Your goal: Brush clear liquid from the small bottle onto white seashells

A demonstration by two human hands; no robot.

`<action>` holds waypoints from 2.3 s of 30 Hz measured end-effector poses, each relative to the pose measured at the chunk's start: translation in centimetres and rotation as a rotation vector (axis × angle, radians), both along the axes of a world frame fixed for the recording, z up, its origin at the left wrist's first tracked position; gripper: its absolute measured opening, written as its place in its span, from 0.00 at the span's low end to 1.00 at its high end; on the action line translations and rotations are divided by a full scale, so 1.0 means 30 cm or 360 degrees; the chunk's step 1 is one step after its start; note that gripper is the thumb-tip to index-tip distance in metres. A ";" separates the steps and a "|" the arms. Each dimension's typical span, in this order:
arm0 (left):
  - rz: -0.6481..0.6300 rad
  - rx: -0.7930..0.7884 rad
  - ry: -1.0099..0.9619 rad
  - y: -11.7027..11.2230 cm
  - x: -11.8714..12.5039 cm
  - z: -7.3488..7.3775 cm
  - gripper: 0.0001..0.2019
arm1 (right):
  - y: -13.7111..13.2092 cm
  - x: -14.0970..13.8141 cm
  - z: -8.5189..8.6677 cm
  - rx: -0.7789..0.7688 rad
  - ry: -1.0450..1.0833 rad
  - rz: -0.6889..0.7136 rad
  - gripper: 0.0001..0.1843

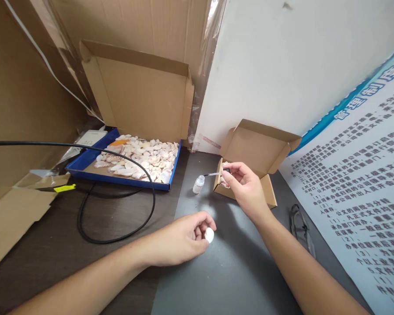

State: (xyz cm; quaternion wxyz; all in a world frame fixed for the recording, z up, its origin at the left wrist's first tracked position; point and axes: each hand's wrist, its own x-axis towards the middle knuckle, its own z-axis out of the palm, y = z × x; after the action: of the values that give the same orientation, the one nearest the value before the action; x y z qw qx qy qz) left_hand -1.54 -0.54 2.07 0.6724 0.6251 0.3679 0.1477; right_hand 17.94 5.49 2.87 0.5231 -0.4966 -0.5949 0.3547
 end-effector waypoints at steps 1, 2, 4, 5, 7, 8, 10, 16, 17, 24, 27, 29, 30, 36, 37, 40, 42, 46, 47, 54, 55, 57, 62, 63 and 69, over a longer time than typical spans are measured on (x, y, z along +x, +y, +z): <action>-0.0001 -0.0002 -0.0004 0.000 0.000 0.000 0.10 | 0.001 0.003 0.002 0.0001 0.0003 -0.0006 0.13; -0.0003 -0.0001 -0.0008 0.000 0.000 -0.001 0.10 | 0.001 0.004 0.004 0.0002 0.0006 -0.0011 0.13; -0.0005 0.0006 -0.0015 0.001 -0.001 -0.003 0.10 | 0.000 0.006 0.009 0.0002 0.0010 -0.0015 0.13; -0.0006 0.0010 -0.0017 0.001 -0.002 -0.004 0.10 | -0.001 0.006 0.012 0.0003 0.0011 -0.0013 0.12; -0.0007 0.0015 -0.0017 0.003 -0.003 -0.006 0.10 | -0.003 0.006 0.016 0.0003 0.0009 0.0001 0.12; -0.0008 0.0016 -0.0018 0.004 -0.003 -0.006 0.10 | -0.004 0.006 0.017 0.0003 0.0006 0.0008 0.12; -0.0010 0.0020 -0.0018 0.004 -0.002 -0.005 0.10 | -0.006 0.006 0.019 -0.0002 -0.0004 0.0021 0.13; -0.0019 0.0048 -0.0016 0.002 -0.001 -0.003 0.10 | -0.026 -0.005 0.035 0.0012 -0.0125 0.0058 0.12; -0.0019 0.0050 -0.0014 0.002 -0.002 -0.004 0.10 | -0.030 -0.009 0.038 0.0020 -0.0144 0.0062 0.12; -0.0030 0.0078 -0.0012 0.003 -0.008 -0.013 0.10 | -0.039 -0.022 0.044 0.0101 -0.0207 0.0089 0.09; -0.0030 0.0076 -0.0006 0.002 -0.009 -0.010 0.10 | -0.041 -0.022 0.040 0.0105 -0.0220 0.0105 0.09; -0.0031 0.0078 -0.0003 0.002 -0.008 -0.009 0.10 | -0.041 -0.021 0.041 0.0088 -0.0240 0.0108 0.10; -0.0030 0.0080 -0.0006 0.003 -0.008 -0.011 0.10 | -0.041 -0.021 0.044 0.0080 -0.0247 0.0102 0.10; 0.0090 0.0104 -0.0134 0.009 -0.002 -0.048 0.07 | -0.071 0.005 0.124 0.0134 -0.0035 0.0011 0.08; 0.0119 0.0106 -0.0172 0.010 -0.001 -0.058 0.07 | -0.087 0.016 0.134 0.0141 0.0030 -0.0014 0.06; 0.0182 0.0098 -0.0263 0.013 0.002 -0.083 0.08 | -0.161 0.060 0.118 0.0062 0.0142 0.0046 0.05; 0.0193 0.0090 -0.0276 0.014 0.003 -0.090 0.10 | -0.219 0.087 0.067 -0.0026 0.0206 0.0123 0.06; 0.0185 0.0061 -0.0255 0.012 0.001 -0.081 0.13 | -0.306 0.109 -0.039 -0.0173 0.0152 0.0221 0.08; 0.0190 0.0060 -0.0244 0.012 0.001 -0.077 0.13 | -0.317 0.108 -0.052 -0.0165 0.0079 0.0224 0.07; 0.0150 0.0005 -0.0120 0.014 0.002 -0.065 0.12 | -0.327 0.094 -0.047 -0.0034 -0.0180 0.0244 0.09; 0.0137 0.0016 -0.0098 0.014 0.001 -0.064 0.11 | -0.327 0.094 -0.047 -0.0031 -0.0197 0.0247 0.09; 0.0118 0.0054 -0.0039 0.013 -0.002 -0.062 0.11 | -0.330 0.094 -0.049 -0.0026 -0.0228 0.0256 0.10; 0.0109 0.0079 0.0019 0.010 -0.005 -0.056 0.12 | -0.339 0.087 -0.052 -0.0018 -0.0273 0.0252 0.10; 0.0108 0.0075 0.0015 0.011 -0.005 -0.054 0.12 | -0.339 0.086 -0.052 -0.0020 -0.0278 0.0252 0.10; 0.0115 0.0028 -0.0033 0.013 0.002 -0.043 0.13 | -0.334 0.083 -0.050 -0.0045 -0.0309 0.0245 0.09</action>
State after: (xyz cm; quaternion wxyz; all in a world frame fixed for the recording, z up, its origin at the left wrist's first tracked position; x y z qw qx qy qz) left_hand -1.49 -0.16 0.78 0.6648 0.6157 0.3820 0.1817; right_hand 20.42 -4.53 1.38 0.4272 -0.4887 -0.6742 0.3523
